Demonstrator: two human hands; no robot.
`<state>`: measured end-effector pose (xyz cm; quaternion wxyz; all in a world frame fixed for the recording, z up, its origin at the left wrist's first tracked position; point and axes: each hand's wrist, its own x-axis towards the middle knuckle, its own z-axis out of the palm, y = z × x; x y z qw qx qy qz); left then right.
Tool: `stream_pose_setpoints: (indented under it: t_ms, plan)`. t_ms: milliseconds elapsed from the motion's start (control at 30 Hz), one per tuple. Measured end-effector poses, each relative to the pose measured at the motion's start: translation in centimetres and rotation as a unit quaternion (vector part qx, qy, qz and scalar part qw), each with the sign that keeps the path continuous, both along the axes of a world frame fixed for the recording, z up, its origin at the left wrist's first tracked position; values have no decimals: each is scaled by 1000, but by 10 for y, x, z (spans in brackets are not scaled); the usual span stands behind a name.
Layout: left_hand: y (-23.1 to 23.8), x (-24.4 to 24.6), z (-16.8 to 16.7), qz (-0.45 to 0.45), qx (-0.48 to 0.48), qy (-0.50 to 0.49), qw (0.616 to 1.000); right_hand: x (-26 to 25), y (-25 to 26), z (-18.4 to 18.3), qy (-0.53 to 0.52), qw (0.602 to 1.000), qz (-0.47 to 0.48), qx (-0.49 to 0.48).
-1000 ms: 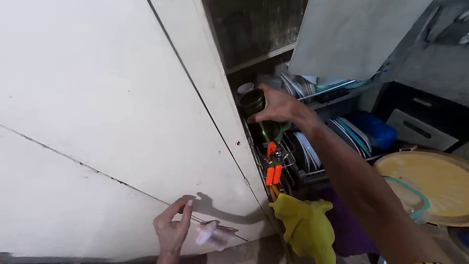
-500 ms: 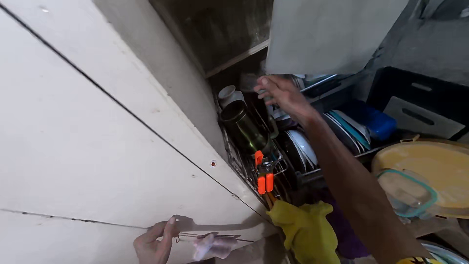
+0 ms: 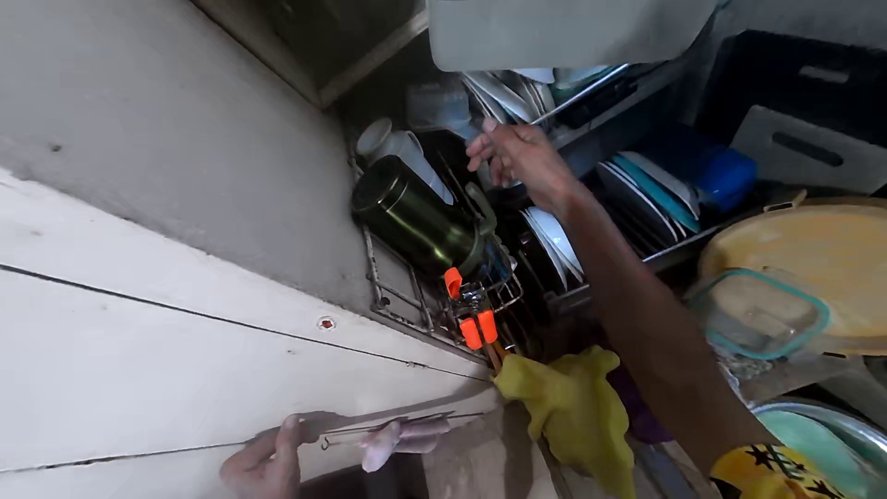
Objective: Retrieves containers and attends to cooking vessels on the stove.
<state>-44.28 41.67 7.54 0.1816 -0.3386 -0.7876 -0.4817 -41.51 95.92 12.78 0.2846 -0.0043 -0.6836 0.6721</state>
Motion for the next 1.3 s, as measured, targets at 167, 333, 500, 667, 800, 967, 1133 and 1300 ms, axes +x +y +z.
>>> stream_pose_setpoints:
  t_ms: [167, 333, 500, 667, 800, 967, 1133, 1300]
  plan:
    - [2, 2, -1, 27, -3, 6, 1000, 24, -1, -14, 61, 996, 67, -1]
    - [6, 5, 0, 37, 5, -8, 999, 34, -18, -11, 92, 989, 95, 66]
    - [7, 6, 1, 47, 3, -17, 999, 28, -33, -4, 62, 982, 61, 170]
    - [8, 7, 1, 51, 13, -30, 998, 28, -42, 0, -18, 940, -65, 336]
    - [10, 8, 0, 57, 28, -42, 997, 32, -55, 3, -28, 919, -145, 365]
    - [10, 9, 1, 67, 8, -43, 997, 39, -65, 23, 18, 908, -217, 357]
    - [10, 11, 4, 82, 0, -52, 995, 52, -82, 43, 86, 884, -289, 357]
    - [9, 12, 6, 102, -23, -72, 992, 73, -92, 62, 114, 863, -350, 346]
